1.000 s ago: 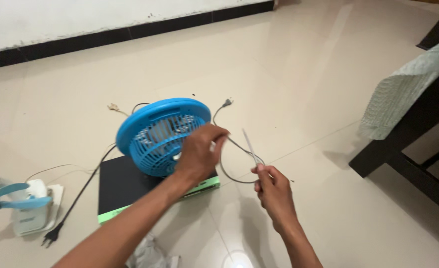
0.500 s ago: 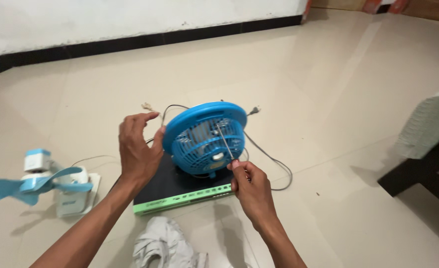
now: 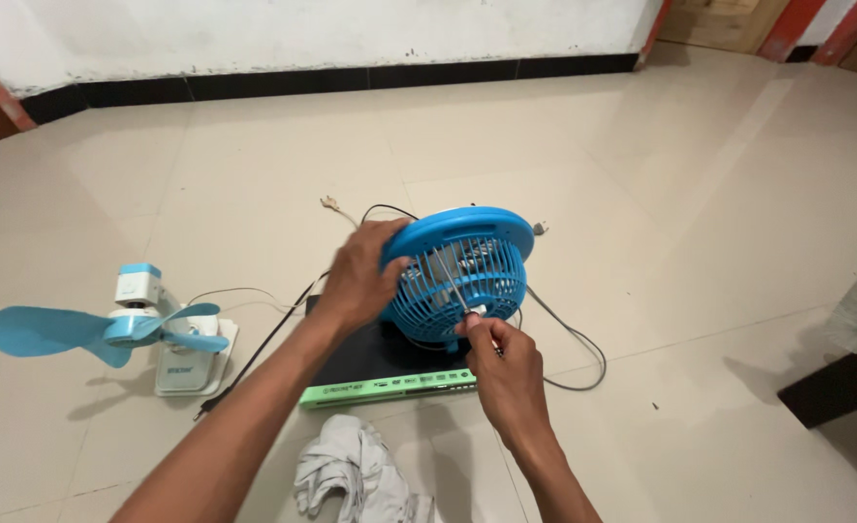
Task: The person sits on the floor and uses a screwdriver to unscrew the screws on the back of a blue portable fan. They remove the screws one by one and place them on the floor.
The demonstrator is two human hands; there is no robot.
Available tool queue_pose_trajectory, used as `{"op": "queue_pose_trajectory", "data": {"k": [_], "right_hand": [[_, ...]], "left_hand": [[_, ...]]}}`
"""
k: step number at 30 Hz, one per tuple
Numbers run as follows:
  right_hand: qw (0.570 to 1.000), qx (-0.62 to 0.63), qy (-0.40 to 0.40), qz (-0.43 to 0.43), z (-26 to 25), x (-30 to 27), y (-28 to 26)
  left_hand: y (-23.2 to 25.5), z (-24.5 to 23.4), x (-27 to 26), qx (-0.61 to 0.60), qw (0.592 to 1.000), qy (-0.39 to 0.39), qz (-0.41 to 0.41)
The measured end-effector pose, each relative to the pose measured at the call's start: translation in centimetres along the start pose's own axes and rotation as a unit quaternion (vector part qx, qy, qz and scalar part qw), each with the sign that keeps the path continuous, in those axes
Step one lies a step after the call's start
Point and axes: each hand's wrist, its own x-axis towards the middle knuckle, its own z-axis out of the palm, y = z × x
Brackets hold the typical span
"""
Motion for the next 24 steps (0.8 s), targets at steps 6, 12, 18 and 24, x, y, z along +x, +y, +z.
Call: {"op": "queue_pose_trajectory", "data": {"k": [6,12,18,24], "right_hand": [[1.000,0.012,-0.001,-0.001,1.3,0.8,0.2],[1.000,0.020,0.008,-0.004,1.6,1.2,0.4],[1.000,-0.021,0.008,-0.006,0.9,0.8,0.1],[0.995,-0.081,0.013,-0.055,0.3,0.4,-1.1]], "left_hand": [[0.8,0.4,1.2,0.009,0.994,-0.078,-0.071],[1.4,0.3,0.9,0.040,0.995,-0.073,-0.064],[1.7,-0.3,0.5,0.058,0.995,-0.070,-0.051],[1.9,-0.5,0.7,0.062,0.993,-0.085,-0.062]]}}
